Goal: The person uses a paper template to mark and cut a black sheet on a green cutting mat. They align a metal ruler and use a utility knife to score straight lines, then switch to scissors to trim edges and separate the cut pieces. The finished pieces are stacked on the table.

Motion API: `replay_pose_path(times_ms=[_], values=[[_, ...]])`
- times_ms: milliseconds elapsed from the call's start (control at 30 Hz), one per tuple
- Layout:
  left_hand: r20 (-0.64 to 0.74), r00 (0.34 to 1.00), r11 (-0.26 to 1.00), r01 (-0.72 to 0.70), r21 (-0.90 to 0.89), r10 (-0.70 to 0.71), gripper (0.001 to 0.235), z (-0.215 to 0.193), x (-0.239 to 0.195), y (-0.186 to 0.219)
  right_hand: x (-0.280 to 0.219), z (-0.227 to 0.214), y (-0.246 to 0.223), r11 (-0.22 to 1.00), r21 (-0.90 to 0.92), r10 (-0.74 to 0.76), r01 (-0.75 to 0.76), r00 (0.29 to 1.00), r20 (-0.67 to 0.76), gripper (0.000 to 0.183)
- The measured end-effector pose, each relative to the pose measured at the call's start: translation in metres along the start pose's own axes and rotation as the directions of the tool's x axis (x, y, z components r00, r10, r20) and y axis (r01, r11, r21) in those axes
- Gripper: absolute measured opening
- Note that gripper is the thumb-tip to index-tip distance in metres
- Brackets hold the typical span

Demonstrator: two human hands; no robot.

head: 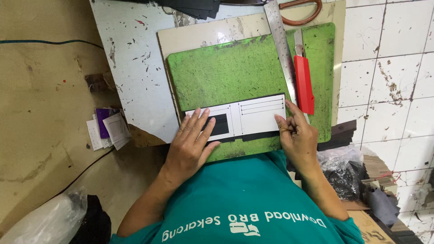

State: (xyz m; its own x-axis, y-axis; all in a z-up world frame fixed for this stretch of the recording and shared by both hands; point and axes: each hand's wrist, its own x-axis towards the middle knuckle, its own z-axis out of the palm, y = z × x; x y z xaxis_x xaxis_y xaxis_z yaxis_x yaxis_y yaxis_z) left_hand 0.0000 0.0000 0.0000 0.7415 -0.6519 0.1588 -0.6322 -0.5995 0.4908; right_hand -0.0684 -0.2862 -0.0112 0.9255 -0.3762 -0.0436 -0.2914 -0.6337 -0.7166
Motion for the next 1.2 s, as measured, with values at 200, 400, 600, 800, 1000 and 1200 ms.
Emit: replay_pose_path(times_ms=[200, 400, 600, 800, 1000, 1200], values=[[0.026, 1.000, 0.999, 0.004, 0.036, -0.005, 0.056, 0.007, -0.002, -0.001, -0.001, -0.001, 0.000, 1.000, -0.005, 0.006, -0.006, 1.000, 0.007, 0.037], [0.025, 1.000, 0.999, -0.003, 0.046, 0.002, 0.057, 0.006, -0.002, -0.002, 0.000, -0.001, 0.001, 1.000, -0.005, -0.008, 0.008, 1.000, 0.011, 0.038], [0.021, 1.000, 0.998, 0.004, 0.056, -0.005, 0.057, 0.005, -0.001, -0.002, 0.000, 0.000, 0.000, 0.999, -0.035, -0.034, 0.034, 0.999, -0.002, 0.037], [0.039, 0.999, 0.998, 0.003, 0.056, -0.005, 0.057, 0.002, 0.002, 0.000, 0.004, -0.010, -0.005, 0.947, -0.219, -0.238, 0.235, 0.971, 0.010, 0.039], [0.049, 0.999, 0.998, 0.008, 0.065, -0.011, 0.057, 0.002, 0.002, 0.002, 0.006, -0.005, -0.005, 0.929, -0.269, -0.268, 0.254, 0.963, -0.015, 0.033], [0.063, 0.998, 0.998, 0.013, 0.060, -0.017, 0.058, 0.002, 0.002, 0.001, 0.005, -0.005, 0.001, 0.942, -0.227, -0.251, 0.249, 0.968, 0.018, 0.037]])
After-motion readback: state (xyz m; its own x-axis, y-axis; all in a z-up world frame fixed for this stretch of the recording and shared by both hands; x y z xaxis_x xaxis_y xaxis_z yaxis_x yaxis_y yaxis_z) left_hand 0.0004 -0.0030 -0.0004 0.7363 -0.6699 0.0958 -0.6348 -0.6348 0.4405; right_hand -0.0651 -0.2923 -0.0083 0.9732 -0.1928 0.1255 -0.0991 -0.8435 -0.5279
